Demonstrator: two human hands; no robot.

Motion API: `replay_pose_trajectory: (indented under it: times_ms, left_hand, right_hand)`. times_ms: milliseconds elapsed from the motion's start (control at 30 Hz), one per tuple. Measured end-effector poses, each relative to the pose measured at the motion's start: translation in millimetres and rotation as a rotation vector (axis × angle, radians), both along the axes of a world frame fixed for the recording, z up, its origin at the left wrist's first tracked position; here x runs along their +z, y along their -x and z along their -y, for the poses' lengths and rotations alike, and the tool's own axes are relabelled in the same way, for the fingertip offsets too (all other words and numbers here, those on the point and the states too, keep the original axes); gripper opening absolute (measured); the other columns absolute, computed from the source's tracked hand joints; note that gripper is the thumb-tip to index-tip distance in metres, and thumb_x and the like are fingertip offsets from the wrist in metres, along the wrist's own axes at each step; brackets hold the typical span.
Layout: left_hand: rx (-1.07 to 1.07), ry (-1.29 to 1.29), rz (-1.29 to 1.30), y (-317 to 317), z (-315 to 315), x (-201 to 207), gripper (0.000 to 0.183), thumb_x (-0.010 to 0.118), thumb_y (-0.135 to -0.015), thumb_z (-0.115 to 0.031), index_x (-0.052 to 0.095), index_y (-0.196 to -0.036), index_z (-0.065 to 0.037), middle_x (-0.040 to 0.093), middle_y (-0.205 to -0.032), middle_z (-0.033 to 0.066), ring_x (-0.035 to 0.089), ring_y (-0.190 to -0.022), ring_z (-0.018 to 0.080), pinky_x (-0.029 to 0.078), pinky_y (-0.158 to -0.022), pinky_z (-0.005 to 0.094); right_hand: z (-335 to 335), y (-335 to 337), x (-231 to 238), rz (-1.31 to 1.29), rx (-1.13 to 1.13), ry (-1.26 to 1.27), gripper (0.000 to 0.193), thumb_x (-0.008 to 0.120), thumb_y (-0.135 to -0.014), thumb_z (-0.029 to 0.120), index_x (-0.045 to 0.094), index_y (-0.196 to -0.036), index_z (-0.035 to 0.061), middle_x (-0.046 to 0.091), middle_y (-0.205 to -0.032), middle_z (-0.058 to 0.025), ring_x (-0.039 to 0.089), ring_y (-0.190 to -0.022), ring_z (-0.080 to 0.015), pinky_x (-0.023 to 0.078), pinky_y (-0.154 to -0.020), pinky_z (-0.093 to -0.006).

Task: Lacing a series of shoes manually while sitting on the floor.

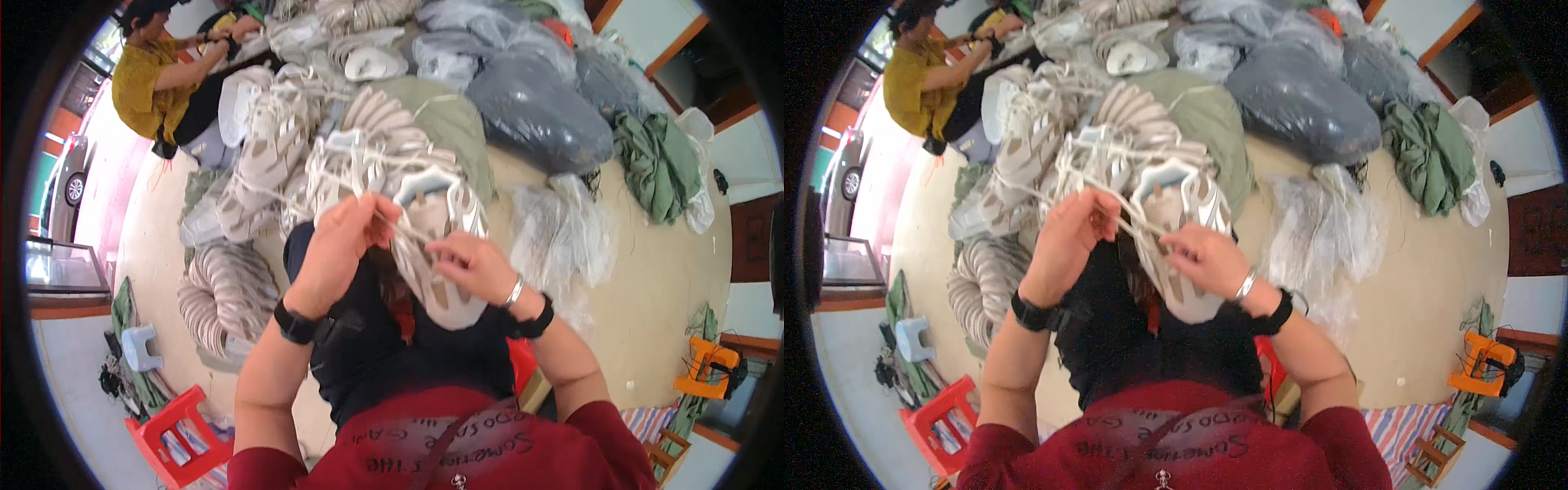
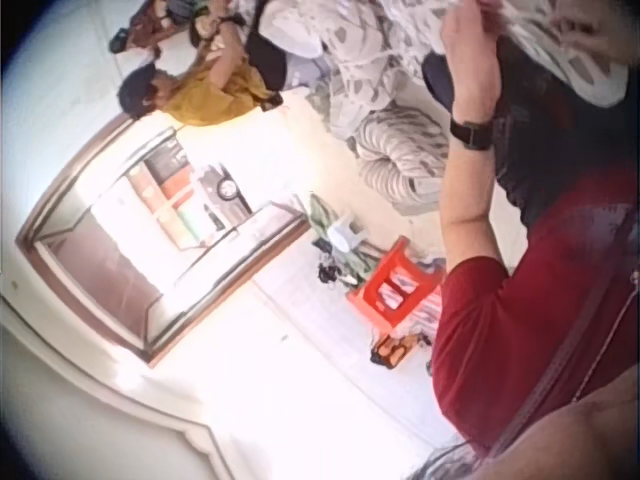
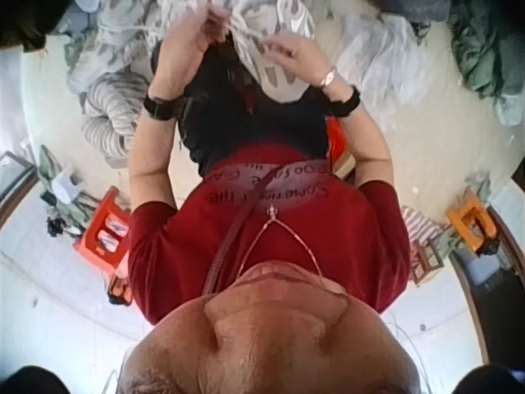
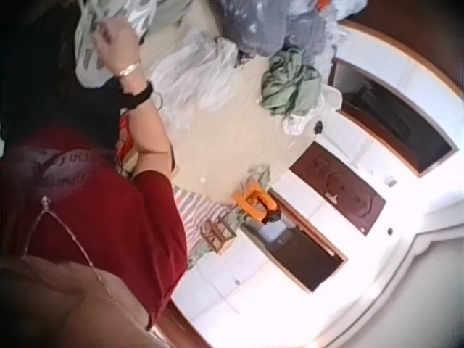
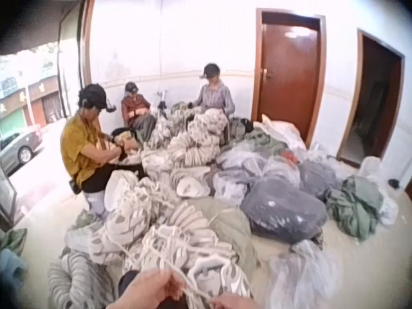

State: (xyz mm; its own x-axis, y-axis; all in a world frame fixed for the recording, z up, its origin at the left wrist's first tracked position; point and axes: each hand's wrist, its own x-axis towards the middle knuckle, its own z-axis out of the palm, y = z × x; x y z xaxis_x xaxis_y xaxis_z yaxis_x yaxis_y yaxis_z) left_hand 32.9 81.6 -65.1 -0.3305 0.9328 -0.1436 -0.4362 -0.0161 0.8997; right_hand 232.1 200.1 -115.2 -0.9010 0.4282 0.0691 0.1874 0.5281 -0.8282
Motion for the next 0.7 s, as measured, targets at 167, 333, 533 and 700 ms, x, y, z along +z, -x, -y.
replay_pose_trajectory:
  times_ms: [167,333,533,700]
  left_hand:
    - [-0.217,0.031,-0.380,-15.8,-12.0,10.1,0.035,0.043,-0.102,-0.029,0.064,-0.103,0.000,0.063,-0.087,0.0012,0.056,-0.077,0.0088,0.046,-0.072,0.0242]
    - [-0.331,-0.052,-0.510,-35.9,-26.5,3.9,0.031,0.047,-0.100,-0.025,0.060,-0.117,-0.003,0.062,-0.098,0.0024,0.054,-0.082,0.0087,0.046,-0.076,0.0261]
    - [-0.091,-0.046,-1.260,-15.6,-16.0,-18.1,0.036,0.057,-0.086,-0.012,0.054,-0.120,-0.005,0.059,-0.111,0.0182,0.054,-0.105,0.0378,0.044,-0.089,0.0428]
    - [-0.070,0.042,-1.707,1.4,-6.1,-52.8,0.045,0.059,-0.078,-0.009,0.055,-0.123,-0.009,0.061,-0.109,0.0154,0.055,-0.108,0.0338,0.032,-0.102,0.0562]
  right_hand:
    - [13.1,0.4,-18.5,-0.025,0.059,-0.110,0.027,0.065,-0.085,0.031,0.065,-0.103,0.0105,0.059,-0.082,-0.0113,0.060,-0.077,-0.0302,0.048,-0.067,-0.0391]
    - [24.3,-6.1,-18.0,0.111,-0.065,0.002,0.038,0.059,-0.092,0.037,0.060,-0.073,0.0041,0.059,-0.072,-0.0144,0.057,-0.065,-0.0344,0.045,-0.058,-0.0402]
    - [14.6,-7.8,-30.6,-0.040,-0.156,0.412,0.025,0.057,-0.095,0.030,0.072,-0.095,0.0099,0.061,-0.066,-0.0024,0.056,-0.057,-0.0130,0.046,-0.056,-0.0276]
    - [4.9,-1.8,-21.0,0.020,-0.215,0.546,0.026,0.054,-0.097,0.024,0.071,-0.104,0.0066,0.060,-0.068,0.0034,0.051,-0.056,-0.0033,0.042,-0.051,-0.0193]
